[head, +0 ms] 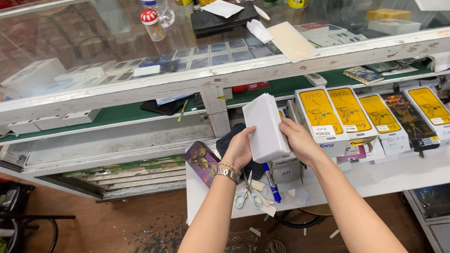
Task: The person wipes the surfaces of several small boxes with a dark cloth, then uses a blue marker to write on the boxes. They also use scissors to cut a plastic wrapper from one box. The cleaned and labeled boxes are placed on a glass display counter.
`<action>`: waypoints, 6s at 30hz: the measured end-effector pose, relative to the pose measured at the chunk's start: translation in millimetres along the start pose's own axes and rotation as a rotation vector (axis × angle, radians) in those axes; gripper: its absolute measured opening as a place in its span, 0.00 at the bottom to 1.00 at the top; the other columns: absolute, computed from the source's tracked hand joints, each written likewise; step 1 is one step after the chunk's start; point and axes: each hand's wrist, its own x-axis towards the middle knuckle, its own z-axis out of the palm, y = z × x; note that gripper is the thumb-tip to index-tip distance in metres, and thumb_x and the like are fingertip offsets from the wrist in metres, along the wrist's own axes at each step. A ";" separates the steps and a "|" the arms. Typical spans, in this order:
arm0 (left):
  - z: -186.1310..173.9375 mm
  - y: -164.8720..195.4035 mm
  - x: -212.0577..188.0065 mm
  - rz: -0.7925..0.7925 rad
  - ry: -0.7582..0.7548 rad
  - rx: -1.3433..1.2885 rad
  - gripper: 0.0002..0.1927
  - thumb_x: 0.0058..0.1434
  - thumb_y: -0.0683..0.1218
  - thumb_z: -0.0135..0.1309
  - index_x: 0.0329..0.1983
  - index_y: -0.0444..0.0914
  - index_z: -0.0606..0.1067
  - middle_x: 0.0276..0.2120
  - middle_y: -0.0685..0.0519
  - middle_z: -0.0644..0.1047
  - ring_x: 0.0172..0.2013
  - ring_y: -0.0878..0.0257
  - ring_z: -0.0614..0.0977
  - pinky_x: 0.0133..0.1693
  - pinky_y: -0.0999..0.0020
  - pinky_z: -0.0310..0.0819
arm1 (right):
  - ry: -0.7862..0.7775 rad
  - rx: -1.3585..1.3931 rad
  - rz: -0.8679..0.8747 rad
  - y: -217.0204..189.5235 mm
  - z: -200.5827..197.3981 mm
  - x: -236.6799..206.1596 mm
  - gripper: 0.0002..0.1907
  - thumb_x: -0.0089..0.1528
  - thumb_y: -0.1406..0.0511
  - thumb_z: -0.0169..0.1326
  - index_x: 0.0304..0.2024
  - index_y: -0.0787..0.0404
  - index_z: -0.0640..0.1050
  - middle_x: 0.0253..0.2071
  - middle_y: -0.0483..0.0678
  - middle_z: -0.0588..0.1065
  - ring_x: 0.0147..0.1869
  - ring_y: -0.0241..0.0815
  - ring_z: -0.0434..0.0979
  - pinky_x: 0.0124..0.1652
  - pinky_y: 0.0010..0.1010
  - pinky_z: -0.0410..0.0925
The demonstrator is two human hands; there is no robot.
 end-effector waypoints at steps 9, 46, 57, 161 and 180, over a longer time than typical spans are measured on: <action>0.9 6.3 -64.1 0.471 0.302 0.311 0.28 0.69 0.51 0.49 0.68 0.37 0.60 0.61 0.48 0.72 0.59 0.61 0.74 0.59 0.66 0.69 | -0.114 -0.174 -0.126 14.4 70.1 7.1 0.31 0.70 0.55 0.47 0.71 0.64 0.61 0.69 0.51 0.66 0.72 0.41 0.65 0.66 0.30 0.58; -91.0 -80.8 -141.6 0.416 0.838 2.085 0.49 0.43 0.39 0.67 0.71 0.46 0.62 0.67 0.43 0.63 0.66 0.47 0.63 0.59 0.52 0.61 | -0.072 0.281 0.272 60.6 76.9 -23.3 0.31 0.60 0.53 0.56 0.63 0.58 0.70 0.54 0.49 0.74 0.56 0.42 0.74 0.51 0.37 0.69; -67.2 17.7 -126.9 0.820 0.986 1.253 0.11 0.67 0.46 0.51 0.44 0.36 0.79 0.28 0.40 0.80 0.30 0.45 0.82 0.34 0.54 0.75 | -0.080 -0.082 0.038 59.9 80.8 -27.9 0.35 0.60 0.54 0.59 0.65 0.62 0.67 0.55 0.55 0.76 0.56 0.45 0.78 0.52 0.35 0.71; -6.7 4.8 -49.2 0.480 0.563 0.083 0.55 0.54 0.51 0.64 0.77 0.52 0.41 0.65 0.49 0.67 0.58 0.55 0.76 0.46 0.55 0.80 | 0.376 -0.527 -0.685 13.6 102.1 -89.0 0.12 0.65 0.69 0.52 0.50 0.65 0.80 0.44 0.52 0.79 0.42 0.46 0.80 0.43 0.32 0.72; 57.2 -49.8 20.5 0.346 0.666 1.139 0.42 0.62 0.67 0.51 0.75 0.45 0.58 0.68 0.41 0.64 0.65 0.48 0.65 0.64 0.57 0.57 | 0.604 -0.529 -0.440 38.0 28.5 -107.2 0.09 0.67 0.67 0.48 0.42 0.64 0.78 0.29 0.50 0.80 0.34 0.44 0.82 0.37 0.34 0.71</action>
